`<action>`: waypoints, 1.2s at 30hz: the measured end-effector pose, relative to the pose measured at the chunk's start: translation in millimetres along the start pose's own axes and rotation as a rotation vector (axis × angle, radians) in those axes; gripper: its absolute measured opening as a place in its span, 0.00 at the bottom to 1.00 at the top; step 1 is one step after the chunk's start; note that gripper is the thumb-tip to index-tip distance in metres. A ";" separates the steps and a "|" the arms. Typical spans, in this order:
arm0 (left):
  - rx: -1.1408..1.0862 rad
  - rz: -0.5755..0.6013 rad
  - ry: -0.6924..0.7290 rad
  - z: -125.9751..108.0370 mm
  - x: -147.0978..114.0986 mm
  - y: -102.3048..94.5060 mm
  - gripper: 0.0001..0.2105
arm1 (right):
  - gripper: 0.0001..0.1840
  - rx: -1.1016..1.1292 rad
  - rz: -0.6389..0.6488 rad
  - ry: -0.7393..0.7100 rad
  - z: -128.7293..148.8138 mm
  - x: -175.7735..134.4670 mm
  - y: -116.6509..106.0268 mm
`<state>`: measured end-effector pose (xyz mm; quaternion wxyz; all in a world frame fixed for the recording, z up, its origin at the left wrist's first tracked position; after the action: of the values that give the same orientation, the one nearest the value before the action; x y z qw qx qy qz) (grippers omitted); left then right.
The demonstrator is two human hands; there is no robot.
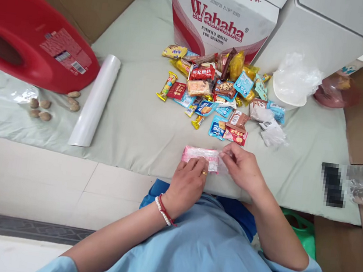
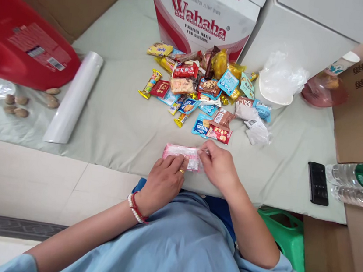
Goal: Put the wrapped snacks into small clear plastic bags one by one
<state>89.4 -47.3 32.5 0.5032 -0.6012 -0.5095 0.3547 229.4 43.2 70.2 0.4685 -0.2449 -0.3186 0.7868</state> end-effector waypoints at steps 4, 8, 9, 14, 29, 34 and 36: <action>-0.074 -0.051 0.024 1.2 -2.1 -3.5 0.15 | 0.07 -0.129 0.124 -0.079 28.8 21.1 34.4; -0.389 -0.116 -0.007 25.8 -10.7 -13.8 0.15 | 0.10 -0.169 0.181 -0.143 28.1 22.6 56.1; -0.463 -0.161 -0.080 37.2 -12.8 -15.9 0.15 | 0.10 -0.181 0.179 -0.162 26.8 19.6 58.5; -0.361 -0.274 -0.509 76.0 -14.5 -1.9 0.13 | 0.14 -0.244 0.126 -0.207 26.2 2.6 67.3; -0.462 -0.374 0.181 -35.8 -6.6 -22.7 0.22 | 0.25 1.139 -0.210 0.307 -15.4 -65.3 42.2; -0.639 -0.144 0.452 -64.4 -18.2 4.0 0.09 | 0.27 1.180 -0.360 0.460 -48.9 -75.0 35.5; -0.839 -0.107 0.324 -54.3 -17.9 7.6 0.07 | 0.30 1.143 -0.453 0.437 -58.7 -74.7 28.2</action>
<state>138.2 -77.7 36.8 0.3067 -0.7738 -0.5542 -0.0079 286.2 -17.7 16.4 0.7330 -0.0381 0.2091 0.6461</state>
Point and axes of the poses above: each hand's wrist, its own x-axis towards the middle knuckle, its own y-axis out of the palm, z = x × y, the point moved 5 cm from there along x, towards the middle knuckle, and after that the axes turned 6 degrees about -y, right-handed, at the moved point
